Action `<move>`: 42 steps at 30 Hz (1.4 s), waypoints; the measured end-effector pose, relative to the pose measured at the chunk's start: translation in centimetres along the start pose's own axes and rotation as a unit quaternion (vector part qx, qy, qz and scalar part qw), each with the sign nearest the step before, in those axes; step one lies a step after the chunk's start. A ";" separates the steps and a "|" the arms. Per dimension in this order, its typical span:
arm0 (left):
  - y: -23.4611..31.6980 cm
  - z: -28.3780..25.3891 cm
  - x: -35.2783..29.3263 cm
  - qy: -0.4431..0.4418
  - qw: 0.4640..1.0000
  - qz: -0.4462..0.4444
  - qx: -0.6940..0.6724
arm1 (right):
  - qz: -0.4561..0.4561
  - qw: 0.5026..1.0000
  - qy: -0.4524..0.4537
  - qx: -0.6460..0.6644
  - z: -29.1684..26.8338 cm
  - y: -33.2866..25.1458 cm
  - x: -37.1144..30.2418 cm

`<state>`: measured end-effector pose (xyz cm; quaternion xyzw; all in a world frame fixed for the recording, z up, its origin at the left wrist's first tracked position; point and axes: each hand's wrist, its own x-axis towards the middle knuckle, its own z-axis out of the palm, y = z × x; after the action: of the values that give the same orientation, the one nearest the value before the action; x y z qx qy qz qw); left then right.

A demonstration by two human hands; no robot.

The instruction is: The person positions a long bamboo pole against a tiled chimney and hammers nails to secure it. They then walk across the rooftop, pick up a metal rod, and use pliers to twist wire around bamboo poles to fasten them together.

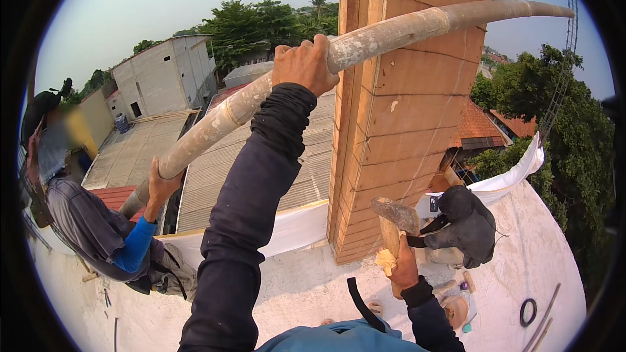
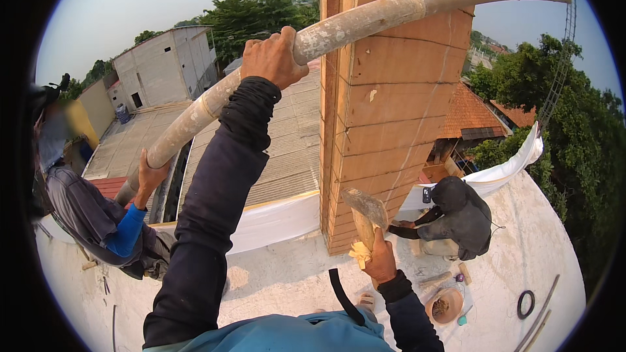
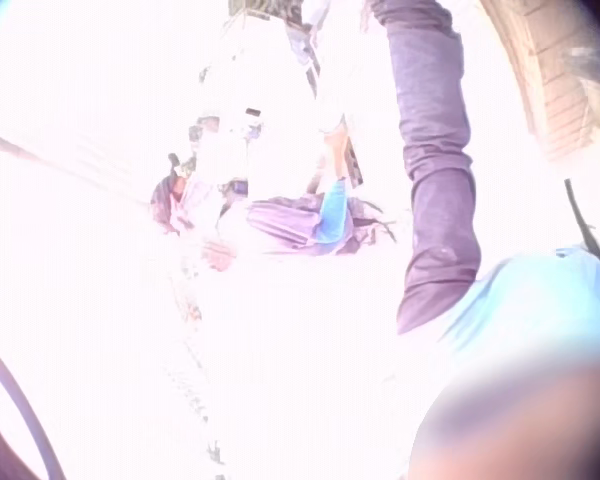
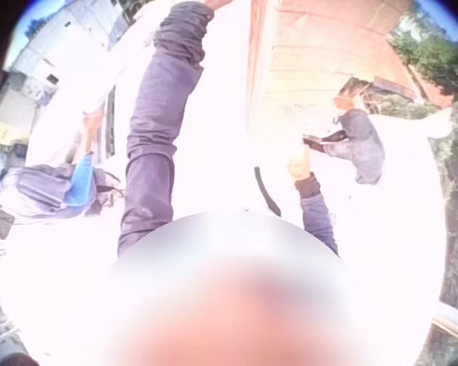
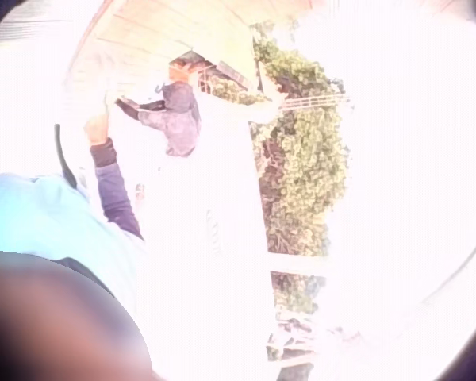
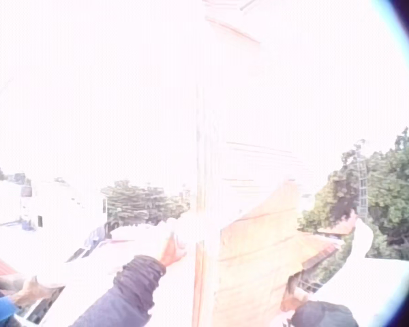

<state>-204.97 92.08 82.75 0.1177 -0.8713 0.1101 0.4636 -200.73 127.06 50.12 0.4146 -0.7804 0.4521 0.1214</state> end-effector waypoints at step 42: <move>43.8 -1.0 -33.7 -0.419 0.391 -0.128 -0.809 | 0.243 0.929 -0.103 0.259 -27.3 8.5 -23.9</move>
<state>-199.38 137.36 51.57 -0.1711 -0.6089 -0.7710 -0.0746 -197.28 164.01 46.79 0.2732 -0.7211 0.6092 -0.1850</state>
